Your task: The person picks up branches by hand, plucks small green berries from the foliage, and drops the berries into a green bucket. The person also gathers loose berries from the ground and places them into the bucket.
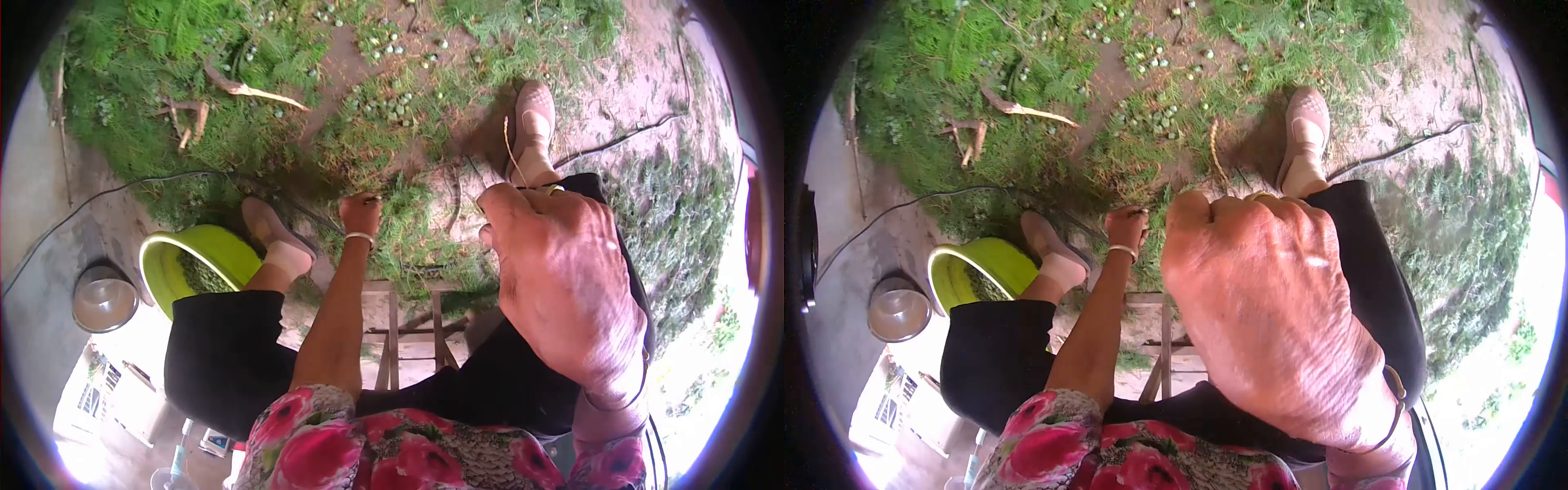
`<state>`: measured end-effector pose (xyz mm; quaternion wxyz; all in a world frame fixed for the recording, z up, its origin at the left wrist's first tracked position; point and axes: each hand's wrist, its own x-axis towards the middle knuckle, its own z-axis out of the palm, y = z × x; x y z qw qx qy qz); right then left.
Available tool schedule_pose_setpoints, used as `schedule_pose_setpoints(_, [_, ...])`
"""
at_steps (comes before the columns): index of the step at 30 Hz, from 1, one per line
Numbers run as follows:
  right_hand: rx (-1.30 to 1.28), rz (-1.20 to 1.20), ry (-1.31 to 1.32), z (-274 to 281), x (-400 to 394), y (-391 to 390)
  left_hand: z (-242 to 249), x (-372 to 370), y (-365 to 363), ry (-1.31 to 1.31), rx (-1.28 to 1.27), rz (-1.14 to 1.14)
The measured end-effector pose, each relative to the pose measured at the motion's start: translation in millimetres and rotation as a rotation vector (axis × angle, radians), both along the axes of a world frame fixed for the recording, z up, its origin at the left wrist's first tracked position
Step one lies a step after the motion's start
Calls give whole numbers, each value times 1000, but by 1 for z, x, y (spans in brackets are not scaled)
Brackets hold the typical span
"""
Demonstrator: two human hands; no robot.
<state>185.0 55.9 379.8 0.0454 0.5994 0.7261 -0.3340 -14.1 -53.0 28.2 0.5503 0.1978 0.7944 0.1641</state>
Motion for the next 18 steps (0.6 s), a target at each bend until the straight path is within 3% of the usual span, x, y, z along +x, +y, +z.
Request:
schedule_pose_setpoints(1, [17, 17, 21, 2, 2, 0, 29, -3, 16, -193, -32, 53])
schedule_pose_setpoints(2, [34, 34, 41, 5, 4, -1, 44, -10, 30, -186, -13, 48])
schedule_pose_setpoints(4, [59, 95, 18, 4, 8, -4, 72, -31, 53, -268, 124, -213])
schedule_pose_setpoints(8, [70, 249, 18, -1, 9, -18, 166, -97, 124, -78, 252, -252])
schedule_pose_setpoints(10, [165, 365, 114, -4, 7, -24, 217, -137, 136, 233, 308, -354])
schedule_pose_setpoints(12, [73, 489, 34, -4, 4, -25, 244, -205, 128, 423, 192, -545])
schedule_pose_setpoints(14, [44, 500, 77, -3, 2, -26, 247, -299, 94, 907, 189, -1181])
schedule_pose_setpoints(16, [84, 507, 103, 1, 0, -29, 268, -356, 50, 753, 71, -1429])
schedule_pose_setpoints(18, [107, 512, 115, 1, -2, -32, 277, -372, 16, 631, -369, -1154])
